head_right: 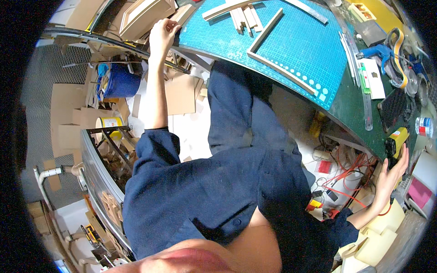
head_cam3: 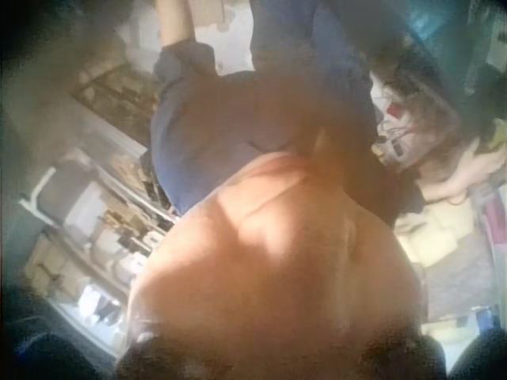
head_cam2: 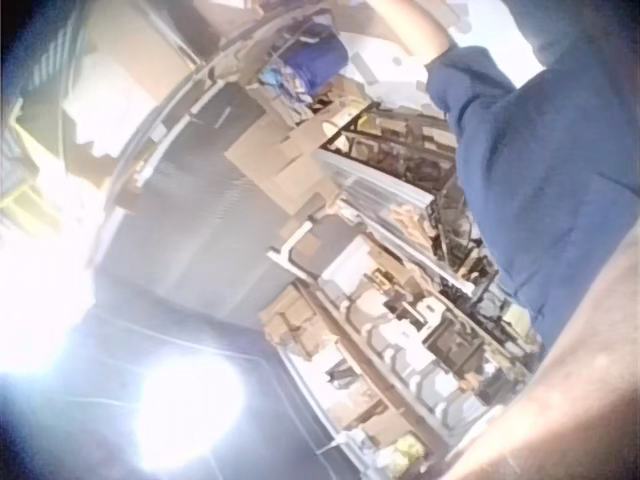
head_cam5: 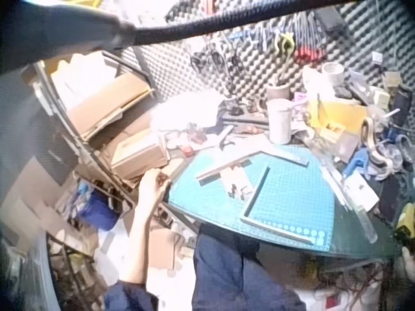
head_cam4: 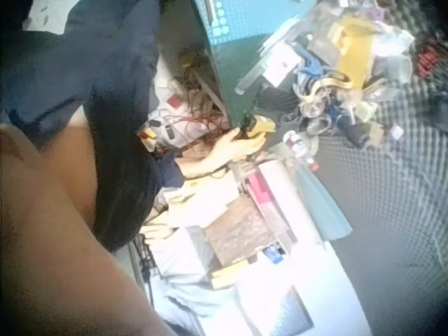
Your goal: The person assembles small wooden frames by joining thin wooden pieces at the corners. They use a yellow staple gun to fasten the joints, repeatedly picking up pieces, aligning them, and stapling them together on a green cutting mat.
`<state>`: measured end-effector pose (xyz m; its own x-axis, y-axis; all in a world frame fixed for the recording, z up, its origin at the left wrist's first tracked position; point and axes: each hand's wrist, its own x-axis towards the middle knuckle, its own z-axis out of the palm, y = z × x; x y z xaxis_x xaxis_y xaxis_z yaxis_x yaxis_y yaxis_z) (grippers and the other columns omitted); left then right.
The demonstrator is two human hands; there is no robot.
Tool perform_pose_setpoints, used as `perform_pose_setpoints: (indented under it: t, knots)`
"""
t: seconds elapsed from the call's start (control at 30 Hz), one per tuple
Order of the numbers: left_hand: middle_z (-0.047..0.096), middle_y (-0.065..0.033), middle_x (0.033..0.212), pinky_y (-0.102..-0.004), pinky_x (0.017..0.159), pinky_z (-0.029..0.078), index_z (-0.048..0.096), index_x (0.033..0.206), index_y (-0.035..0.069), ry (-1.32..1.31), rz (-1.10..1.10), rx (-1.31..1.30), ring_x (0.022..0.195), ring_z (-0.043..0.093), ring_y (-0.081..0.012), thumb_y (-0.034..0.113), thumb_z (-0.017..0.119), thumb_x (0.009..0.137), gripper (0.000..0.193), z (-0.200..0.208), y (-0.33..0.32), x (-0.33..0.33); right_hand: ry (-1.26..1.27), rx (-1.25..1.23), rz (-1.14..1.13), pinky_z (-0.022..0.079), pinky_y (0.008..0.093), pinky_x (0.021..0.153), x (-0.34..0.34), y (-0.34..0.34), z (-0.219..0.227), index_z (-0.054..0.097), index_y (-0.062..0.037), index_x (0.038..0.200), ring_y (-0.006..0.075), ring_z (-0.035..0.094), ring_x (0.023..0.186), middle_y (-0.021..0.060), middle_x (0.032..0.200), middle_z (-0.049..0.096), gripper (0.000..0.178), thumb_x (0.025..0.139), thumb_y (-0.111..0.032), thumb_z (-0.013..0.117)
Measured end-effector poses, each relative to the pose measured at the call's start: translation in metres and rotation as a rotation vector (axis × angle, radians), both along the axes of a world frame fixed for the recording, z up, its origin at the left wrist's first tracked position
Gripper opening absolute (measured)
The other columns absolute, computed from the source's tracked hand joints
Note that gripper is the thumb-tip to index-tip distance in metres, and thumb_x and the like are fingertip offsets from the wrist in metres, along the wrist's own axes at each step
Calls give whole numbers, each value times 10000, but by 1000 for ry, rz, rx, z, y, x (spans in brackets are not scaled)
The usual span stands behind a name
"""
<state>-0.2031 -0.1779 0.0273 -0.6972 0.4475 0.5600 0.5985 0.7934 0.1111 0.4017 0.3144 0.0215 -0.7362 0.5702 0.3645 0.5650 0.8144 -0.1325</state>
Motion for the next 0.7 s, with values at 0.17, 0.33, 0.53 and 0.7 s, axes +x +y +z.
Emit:
perform_pose_setpoints:
  t: [0.17, 0.33, 0.53, 0.7]
  knots:
    - [768, -73, 894, -365, 800, 558, 778, 945, 116, 34, 23, -17, 852, 740, -248, 316, 801, 867, 216, 3, 5, 2, 27, 38, -78, 240, 481, 1242, -6, -22, 15, 377, -97, 1570, 360, 331, 1499, 173, 1601, 377, 701, 921, 12, 620]
    - [788, -76, 899, -299, 803, 563, 798, 1020, 99, 15, -41, 241, 813, 750, -180, 284, 788, 904, 219, 22, 0, 10, 215, 74, -79, 295, 477, 1209, -27, -52, 37, 479, -71, 1488, 375, 401, 1444, 203, 1525, 451, 566, 940, -12, 609]
    - [725, -26, 1002, -240, 854, 527, 706, 1219, 24, -803, -560, 789, 887, 662, -95, 240, 718, 983, 320, 52, 104, 139, 654, -450, 223, 544, 342, 947, -101, -135, 36, 668, -43, 1250, 204, 649, 1104, 129, 1306, 631, 308, 956, 44, 638]
    - [739, -9, 1024, -251, 890, 548, 690, 1181, 60, -1474, -999, 446, 911, 684, -78, 124, 711, 955, 236, 35, 184, 266, 575, -304, 750, 592, 344, 843, -154, -166, 35, 690, -80, 1250, 254, 683, 1011, 135, 1323, 634, 469, 814, 94, 701]
